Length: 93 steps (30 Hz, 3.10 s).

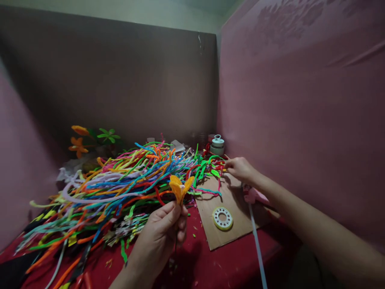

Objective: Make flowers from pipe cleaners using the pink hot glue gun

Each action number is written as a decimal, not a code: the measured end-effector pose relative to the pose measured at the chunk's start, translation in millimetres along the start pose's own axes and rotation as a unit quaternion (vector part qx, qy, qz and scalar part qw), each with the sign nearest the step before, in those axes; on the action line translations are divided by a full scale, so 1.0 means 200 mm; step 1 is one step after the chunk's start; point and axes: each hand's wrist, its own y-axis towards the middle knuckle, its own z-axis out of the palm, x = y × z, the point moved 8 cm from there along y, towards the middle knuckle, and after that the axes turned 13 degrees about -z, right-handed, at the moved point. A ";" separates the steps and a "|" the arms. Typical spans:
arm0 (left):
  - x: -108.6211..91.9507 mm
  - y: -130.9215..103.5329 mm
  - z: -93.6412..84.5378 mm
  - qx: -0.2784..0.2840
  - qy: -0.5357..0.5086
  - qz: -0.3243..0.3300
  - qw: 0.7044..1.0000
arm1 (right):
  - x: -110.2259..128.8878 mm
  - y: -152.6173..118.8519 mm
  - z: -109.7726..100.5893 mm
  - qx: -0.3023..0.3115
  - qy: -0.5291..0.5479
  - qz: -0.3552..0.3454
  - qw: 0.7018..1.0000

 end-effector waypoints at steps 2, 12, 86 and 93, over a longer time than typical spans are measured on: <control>0.01 0.00 0.00 0.002 -0.006 -0.003 1.000 | -0.05 -0.03 -0.07 -0.061 0.105 0.047 0.992; -0.03 0.00 0.02 -0.007 -0.084 0.051 0.995 | 0.24 -0.28 0.03 -0.166 0.634 0.100 0.749; 0.01 -0.03 0.06 -0.013 -0.076 0.045 0.996 | 0.31 -0.78 -0.12 -0.137 0.245 -0.062 0.958; 0.02 -0.03 0.06 -0.018 -0.065 0.054 0.996 | 0.56 -0.75 -0.14 -0.112 0.276 -0.171 0.939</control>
